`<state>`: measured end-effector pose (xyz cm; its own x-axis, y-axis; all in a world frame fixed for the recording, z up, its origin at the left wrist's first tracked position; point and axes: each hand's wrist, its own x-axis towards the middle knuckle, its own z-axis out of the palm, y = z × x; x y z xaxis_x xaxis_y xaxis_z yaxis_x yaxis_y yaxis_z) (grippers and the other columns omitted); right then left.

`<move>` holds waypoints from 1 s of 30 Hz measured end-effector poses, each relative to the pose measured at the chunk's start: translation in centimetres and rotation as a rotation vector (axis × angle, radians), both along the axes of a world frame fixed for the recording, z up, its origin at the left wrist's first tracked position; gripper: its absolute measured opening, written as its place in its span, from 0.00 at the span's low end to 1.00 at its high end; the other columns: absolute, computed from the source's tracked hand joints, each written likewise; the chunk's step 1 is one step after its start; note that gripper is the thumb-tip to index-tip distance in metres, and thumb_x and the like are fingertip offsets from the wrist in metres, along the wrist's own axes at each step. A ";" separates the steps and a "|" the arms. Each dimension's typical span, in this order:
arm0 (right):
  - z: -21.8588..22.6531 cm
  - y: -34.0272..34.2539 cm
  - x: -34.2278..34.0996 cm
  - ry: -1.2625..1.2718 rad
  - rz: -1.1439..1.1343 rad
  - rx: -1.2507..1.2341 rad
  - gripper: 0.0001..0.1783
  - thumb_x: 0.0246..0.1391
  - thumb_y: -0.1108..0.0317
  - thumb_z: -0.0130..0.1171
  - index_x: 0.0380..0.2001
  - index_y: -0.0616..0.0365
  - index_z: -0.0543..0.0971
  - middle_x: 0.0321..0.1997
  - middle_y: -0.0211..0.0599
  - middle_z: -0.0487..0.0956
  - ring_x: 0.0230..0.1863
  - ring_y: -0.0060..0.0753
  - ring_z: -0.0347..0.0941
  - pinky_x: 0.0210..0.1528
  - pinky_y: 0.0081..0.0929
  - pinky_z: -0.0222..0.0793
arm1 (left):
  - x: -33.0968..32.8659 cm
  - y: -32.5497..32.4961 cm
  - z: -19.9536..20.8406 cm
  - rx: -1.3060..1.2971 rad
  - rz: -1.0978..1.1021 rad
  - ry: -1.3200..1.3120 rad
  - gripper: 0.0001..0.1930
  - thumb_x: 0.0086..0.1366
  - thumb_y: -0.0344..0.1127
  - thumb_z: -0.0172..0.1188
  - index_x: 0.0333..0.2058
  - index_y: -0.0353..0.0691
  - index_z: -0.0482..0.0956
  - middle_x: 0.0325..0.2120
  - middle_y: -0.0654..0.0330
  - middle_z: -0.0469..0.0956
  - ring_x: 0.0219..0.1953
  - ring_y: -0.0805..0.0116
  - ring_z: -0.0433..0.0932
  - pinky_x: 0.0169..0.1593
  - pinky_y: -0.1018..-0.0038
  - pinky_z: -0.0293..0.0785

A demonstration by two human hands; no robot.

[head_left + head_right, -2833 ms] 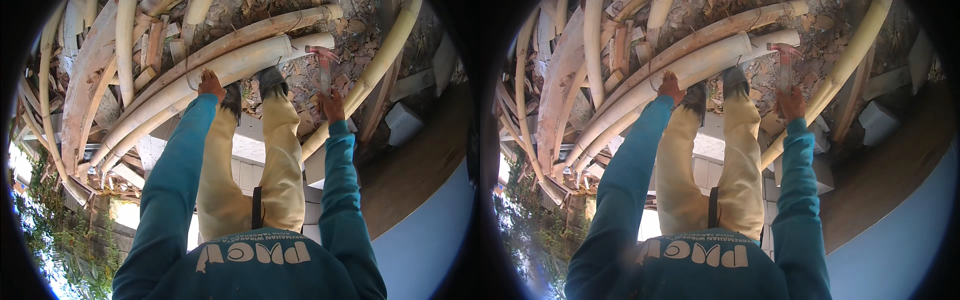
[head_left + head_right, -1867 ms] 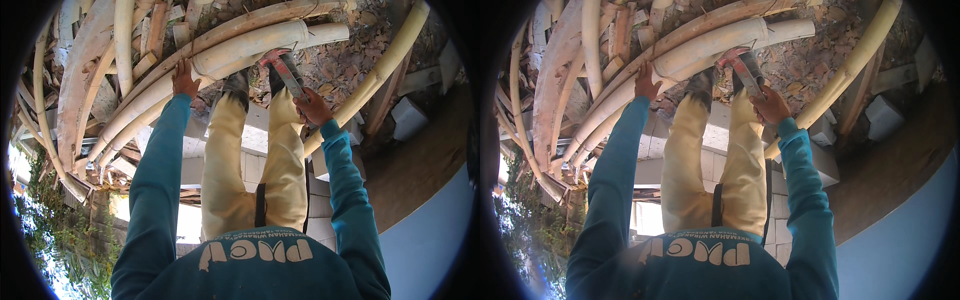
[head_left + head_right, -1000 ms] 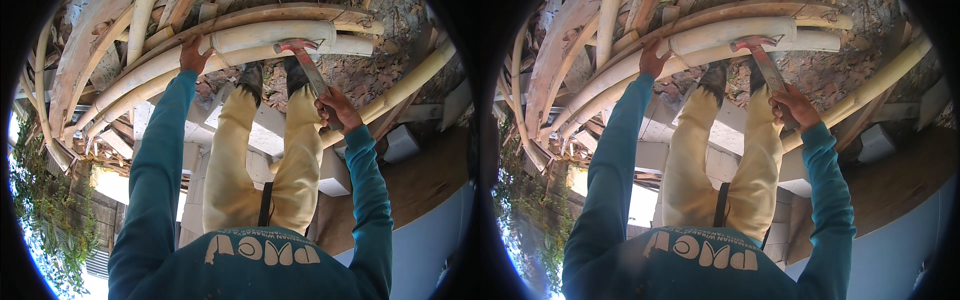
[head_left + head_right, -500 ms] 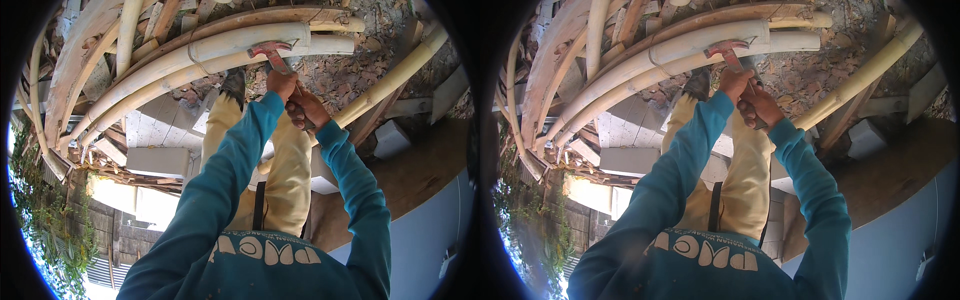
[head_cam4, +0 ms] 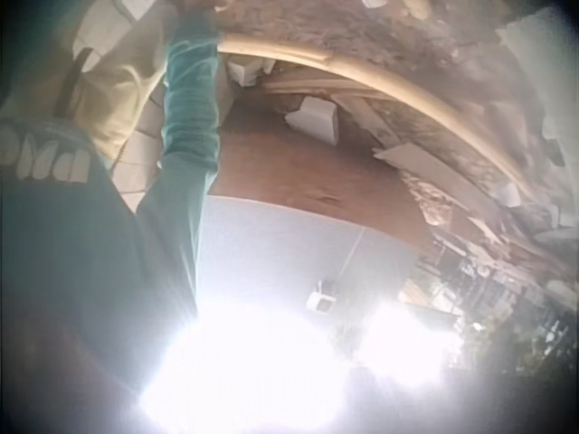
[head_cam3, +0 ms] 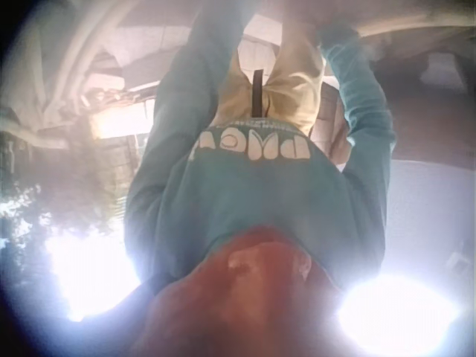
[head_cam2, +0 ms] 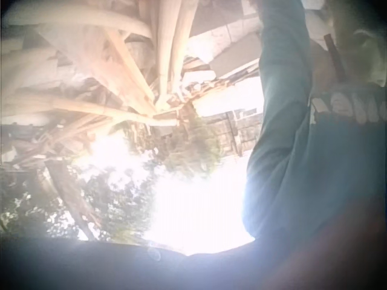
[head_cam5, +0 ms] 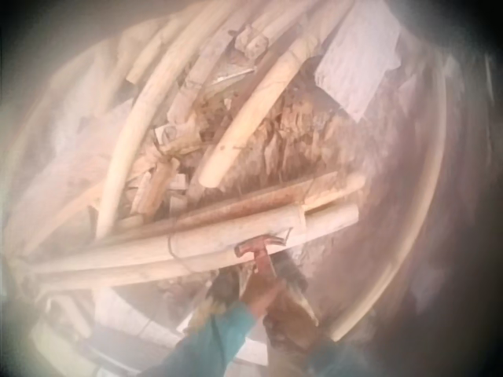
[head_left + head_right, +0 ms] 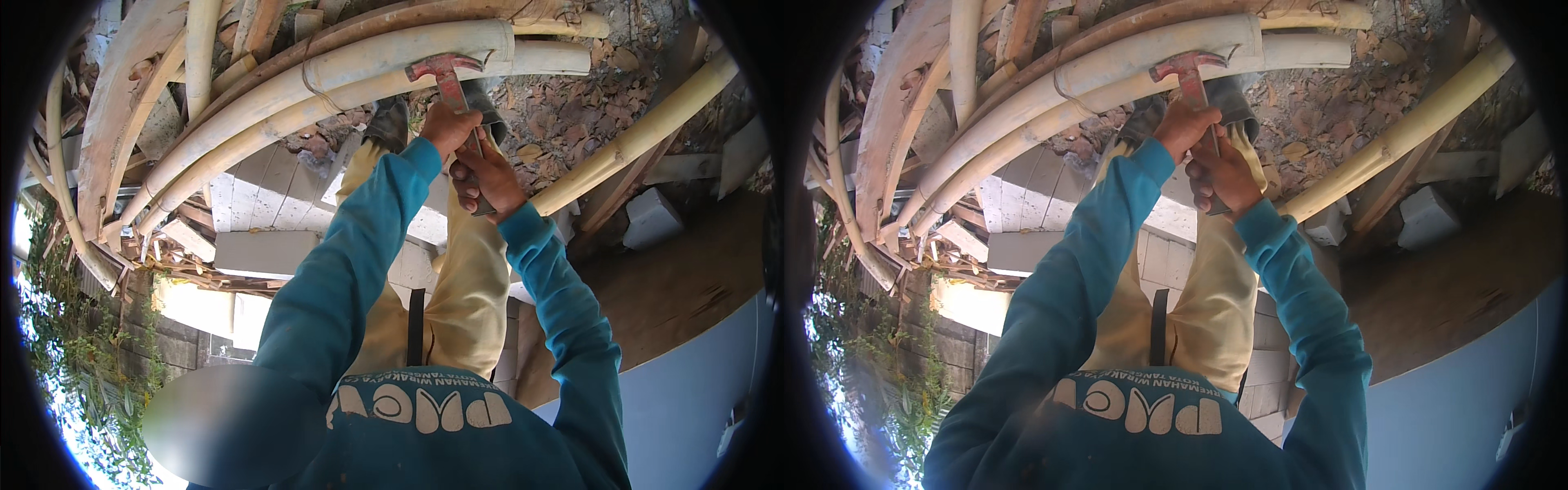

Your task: The person uses a hammer to strike and break bamboo poles into shorter sections. They repeatedly pick up bamboo, position it on a pile of debris, and strike it to create breaks.

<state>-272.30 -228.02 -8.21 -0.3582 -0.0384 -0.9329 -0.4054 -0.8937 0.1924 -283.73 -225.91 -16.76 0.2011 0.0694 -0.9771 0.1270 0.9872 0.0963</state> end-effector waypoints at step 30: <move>-2.8 2.2 10.3 0.284 0.168 0.123 0.11 0.58 0.56 0.54 0.33 0.51 0.71 0.23 0.22 0.69 0.16 0.13 0.60 0.16 0.16 0.63 | 9.2 1.8 -1.5 0.078 -0.361 0.552 0.21 0.51 0.42 0.62 0.35 0.26 0.80 0.39 0.40 0.79 0.45 0.53 0.80 0.48 0.65 0.77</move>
<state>-262.04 -225.82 -11.04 -0.6023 -0.0125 -0.7982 -0.1962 -0.9669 0.1632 -274.53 -224.10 -18.24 -0.3037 0.1662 -0.9382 0.4992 0.8664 -0.0081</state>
